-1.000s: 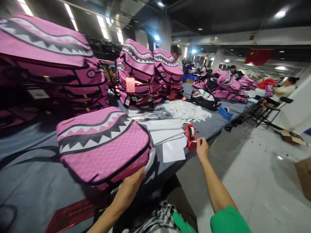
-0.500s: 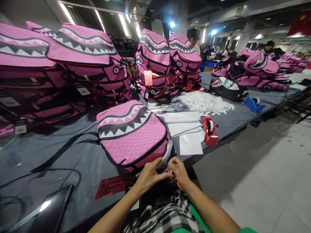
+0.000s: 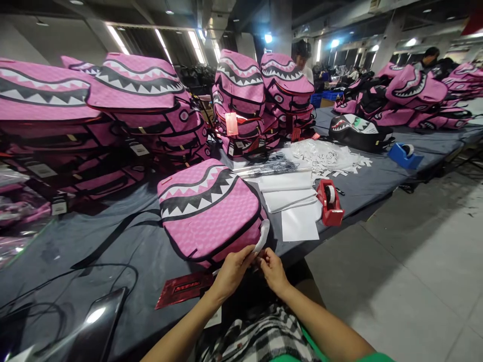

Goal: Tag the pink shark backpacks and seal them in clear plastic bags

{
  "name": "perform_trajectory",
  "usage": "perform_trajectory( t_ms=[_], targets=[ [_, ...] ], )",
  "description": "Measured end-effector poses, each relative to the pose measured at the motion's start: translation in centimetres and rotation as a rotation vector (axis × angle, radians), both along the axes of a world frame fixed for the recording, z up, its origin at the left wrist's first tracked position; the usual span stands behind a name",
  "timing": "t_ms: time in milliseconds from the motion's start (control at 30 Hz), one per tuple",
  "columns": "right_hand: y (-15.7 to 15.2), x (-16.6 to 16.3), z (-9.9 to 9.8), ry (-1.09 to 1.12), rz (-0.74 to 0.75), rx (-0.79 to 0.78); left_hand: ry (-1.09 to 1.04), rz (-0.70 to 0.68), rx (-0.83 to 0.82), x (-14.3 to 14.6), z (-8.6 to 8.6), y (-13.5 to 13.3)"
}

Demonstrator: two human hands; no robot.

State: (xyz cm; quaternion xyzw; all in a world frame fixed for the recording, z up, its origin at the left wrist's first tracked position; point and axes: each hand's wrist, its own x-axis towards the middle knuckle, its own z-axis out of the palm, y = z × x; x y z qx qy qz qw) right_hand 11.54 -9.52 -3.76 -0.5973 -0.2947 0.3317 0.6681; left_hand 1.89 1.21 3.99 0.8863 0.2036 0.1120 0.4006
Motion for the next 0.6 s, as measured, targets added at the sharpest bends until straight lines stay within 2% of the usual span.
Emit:
perform_trajectory(
  t_ms=[100,233,333,400,467,600],
  targets=[
    [1.0,0.2,0.4,0.009,-0.058,0.028,0.011,0.001,0.062,-0.1,0.3,0.0],
    [2.3,0.0,1.3,0.199,-0.02,0.001,-0.003,-0.014,0.091,-0.3,0.5,0.0],
    [2.2,-0.4,2.0,0.289,-0.064,-0.078,-0.105,-0.039,0.081,-0.2,0.2,0.1],
    [1.3,-0.8,2.3,0.357,-0.081,-0.076,-0.142,-0.028,0.092,-0.1,-0.2,0.2],
    [0.3,-1.1,2.5,0.525,0.003,-0.026,-0.153,-0.014,0.114,0.0,-0.8,0.3],
    [-0.7,-1.5,2.9,1.052,0.311,0.2,-0.263,-0.006,0.17,-0.3,-1.7,0.4]
  ],
)
